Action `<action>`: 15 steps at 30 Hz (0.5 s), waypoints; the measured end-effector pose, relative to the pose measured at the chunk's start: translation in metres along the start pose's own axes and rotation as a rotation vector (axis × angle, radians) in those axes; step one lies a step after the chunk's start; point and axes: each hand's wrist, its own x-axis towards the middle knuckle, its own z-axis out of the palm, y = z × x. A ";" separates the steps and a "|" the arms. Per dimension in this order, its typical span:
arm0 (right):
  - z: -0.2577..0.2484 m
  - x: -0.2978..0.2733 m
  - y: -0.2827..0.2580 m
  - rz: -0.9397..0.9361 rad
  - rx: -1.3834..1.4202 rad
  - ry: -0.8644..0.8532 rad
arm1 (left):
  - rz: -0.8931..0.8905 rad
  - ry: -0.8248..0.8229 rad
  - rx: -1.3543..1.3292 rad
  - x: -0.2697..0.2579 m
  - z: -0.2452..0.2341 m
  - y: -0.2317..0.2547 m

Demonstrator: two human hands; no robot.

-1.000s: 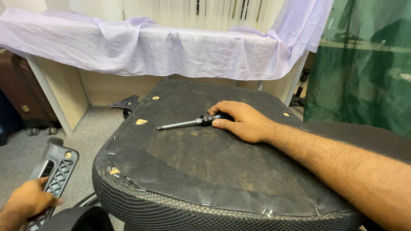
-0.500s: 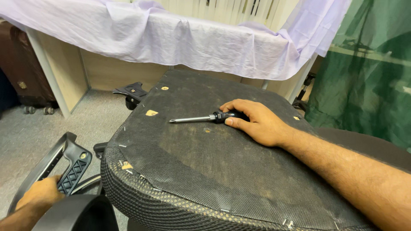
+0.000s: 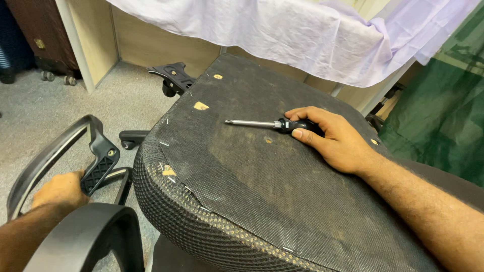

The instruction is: The person uses a screwdriver to attach a black metal chair base to an overturned chair seat. They align the base, insert screws, and tighten them to secure the connection.

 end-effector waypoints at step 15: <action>-0.003 0.006 0.024 -0.104 0.045 -0.015 | 0.314 -0.286 -1.232 -0.016 -0.159 0.160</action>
